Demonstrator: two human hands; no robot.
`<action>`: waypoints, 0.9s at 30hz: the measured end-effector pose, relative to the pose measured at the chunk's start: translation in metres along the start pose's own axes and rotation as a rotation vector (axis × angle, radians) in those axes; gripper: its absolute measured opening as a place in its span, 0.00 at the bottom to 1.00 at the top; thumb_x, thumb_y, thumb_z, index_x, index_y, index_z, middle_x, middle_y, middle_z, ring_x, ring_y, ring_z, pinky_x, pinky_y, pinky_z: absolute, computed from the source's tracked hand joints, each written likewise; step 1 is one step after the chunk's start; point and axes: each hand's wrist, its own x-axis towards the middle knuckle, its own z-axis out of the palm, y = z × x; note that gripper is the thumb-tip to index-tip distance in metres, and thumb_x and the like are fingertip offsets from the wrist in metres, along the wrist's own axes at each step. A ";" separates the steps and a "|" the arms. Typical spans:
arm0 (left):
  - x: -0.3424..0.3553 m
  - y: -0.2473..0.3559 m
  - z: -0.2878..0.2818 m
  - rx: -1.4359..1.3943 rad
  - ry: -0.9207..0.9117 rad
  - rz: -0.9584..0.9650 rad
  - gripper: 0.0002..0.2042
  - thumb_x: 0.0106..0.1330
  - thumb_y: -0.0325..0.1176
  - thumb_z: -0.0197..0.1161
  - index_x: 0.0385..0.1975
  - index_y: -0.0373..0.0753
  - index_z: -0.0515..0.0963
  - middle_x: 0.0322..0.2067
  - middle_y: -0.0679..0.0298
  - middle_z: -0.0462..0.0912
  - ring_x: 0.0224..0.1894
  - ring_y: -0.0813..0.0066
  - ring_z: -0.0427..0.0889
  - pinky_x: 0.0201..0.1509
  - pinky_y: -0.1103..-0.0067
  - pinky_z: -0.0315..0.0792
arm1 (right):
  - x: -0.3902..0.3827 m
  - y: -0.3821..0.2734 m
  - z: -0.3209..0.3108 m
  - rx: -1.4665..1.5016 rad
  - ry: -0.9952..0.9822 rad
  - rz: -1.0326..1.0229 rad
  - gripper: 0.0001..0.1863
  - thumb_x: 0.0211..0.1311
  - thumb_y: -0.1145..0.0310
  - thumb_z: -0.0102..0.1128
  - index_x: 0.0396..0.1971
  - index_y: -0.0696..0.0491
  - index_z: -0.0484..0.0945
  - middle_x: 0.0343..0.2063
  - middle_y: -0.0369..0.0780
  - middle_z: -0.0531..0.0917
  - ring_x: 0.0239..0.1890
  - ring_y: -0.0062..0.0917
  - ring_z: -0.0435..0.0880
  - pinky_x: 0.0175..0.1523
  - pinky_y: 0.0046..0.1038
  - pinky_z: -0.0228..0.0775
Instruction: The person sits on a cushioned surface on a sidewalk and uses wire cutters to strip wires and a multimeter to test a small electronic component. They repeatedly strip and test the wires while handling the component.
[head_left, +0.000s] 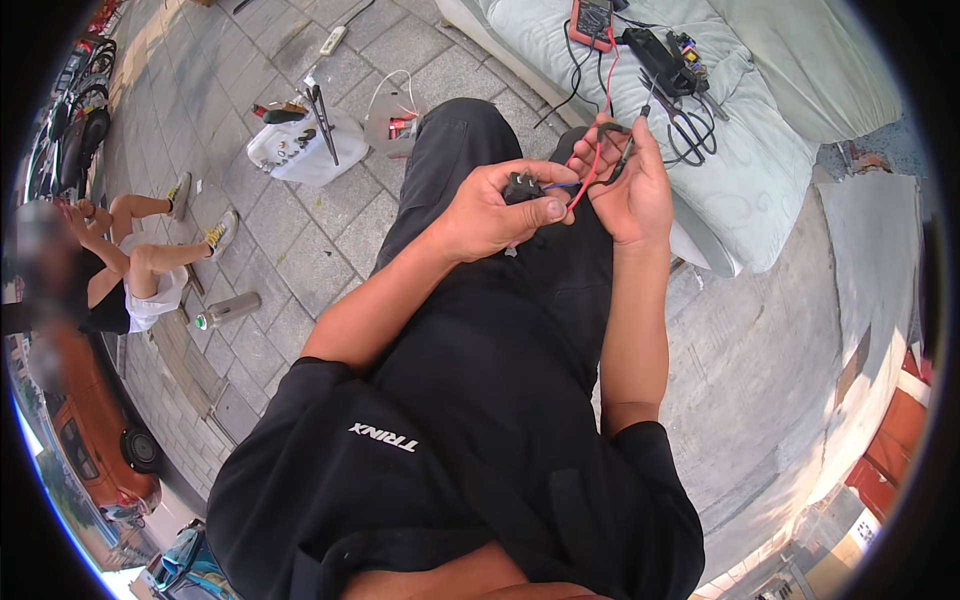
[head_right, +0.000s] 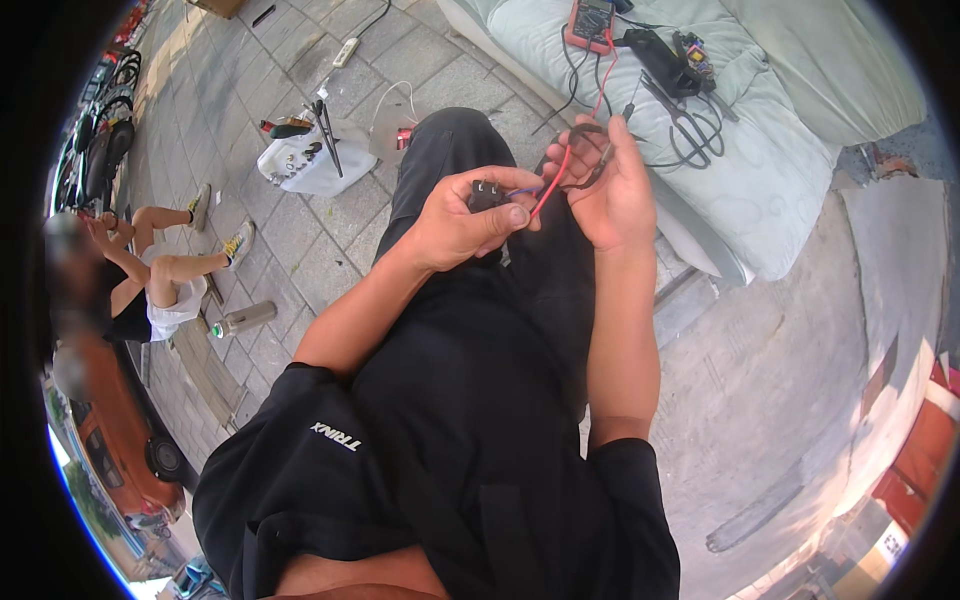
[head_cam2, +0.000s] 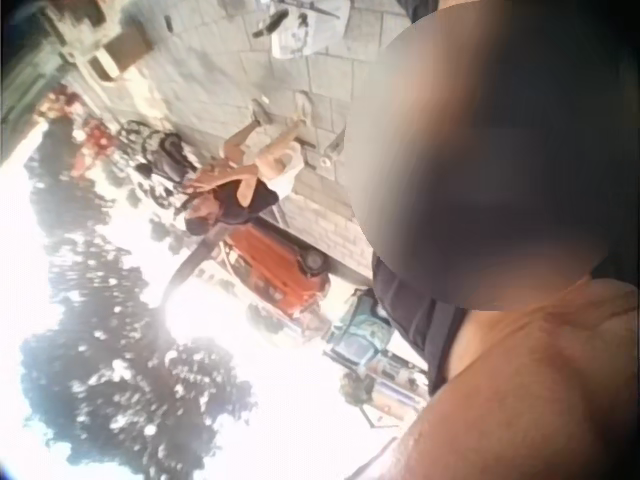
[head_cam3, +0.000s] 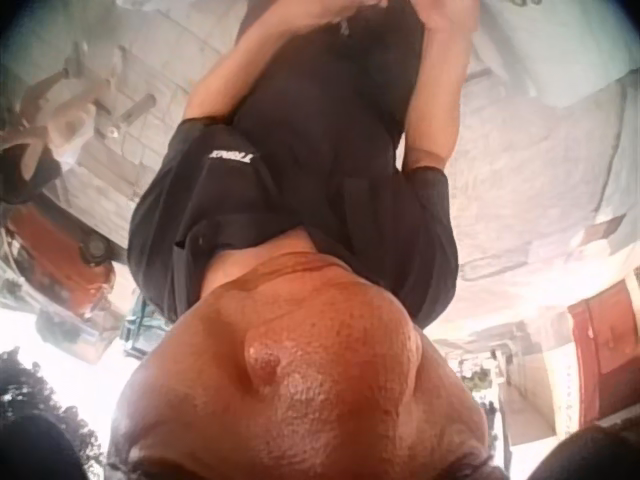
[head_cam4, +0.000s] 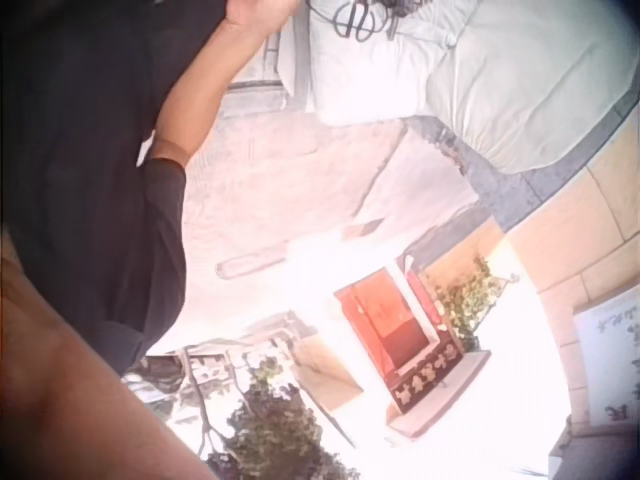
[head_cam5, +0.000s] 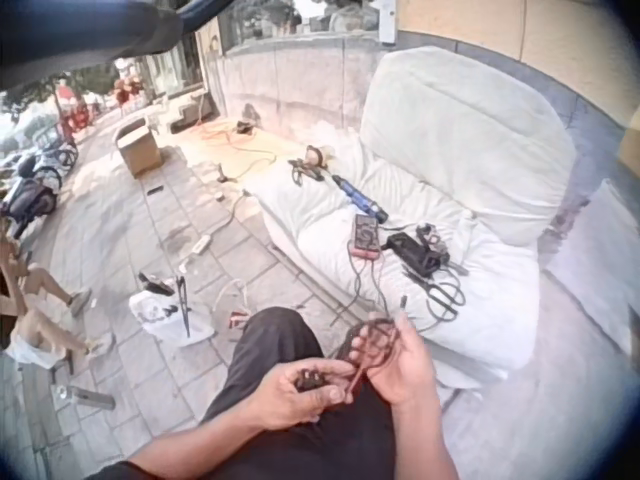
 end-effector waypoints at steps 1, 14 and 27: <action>-0.002 -0.004 -0.003 -0.038 0.010 0.006 0.20 0.71 0.28 0.70 0.60 0.31 0.77 0.39 0.54 0.88 0.19 0.87 0.70 0.21 0.87 0.63 | 0.004 -0.003 0.013 0.043 0.108 -0.041 0.20 0.79 0.51 0.54 0.49 0.55 0.80 0.41 0.45 0.86 0.39 0.36 0.87 0.44 0.37 0.81; -0.018 -0.016 -0.026 -0.146 0.087 0.076 0.15 0.80 0.33 0.53 0.58 0.31 0.78 0.48 0.52 0.86 0.20 0.82 0.75 0.18 0.87 0.57 | -0.048 -0.029 0.027 -0.578 0.067 -0.166 0.15 0.81 0.61 0.52 0.44 0.59 0.78 0.22 0.37 0.75 0.21 0.25 0.74 0.30 0.29 0.69; -0.014 -0.022 -0.010 0.264 0.246 -0.157 0.05 0.72 0.28 0.60 0.41 0.34 0.80 0.21 0.65 0.80 0.16 0.86 0.69 0.20 0.83 0.62 | -0.108 0.008 -0.093 -1.025 0.723 -0.025 0.17 0.76 0.59 0.58 0.39 0.61 0.80 0.17 0.33 0.74 0.14 0.18 0.75 0.21 0.26 0.69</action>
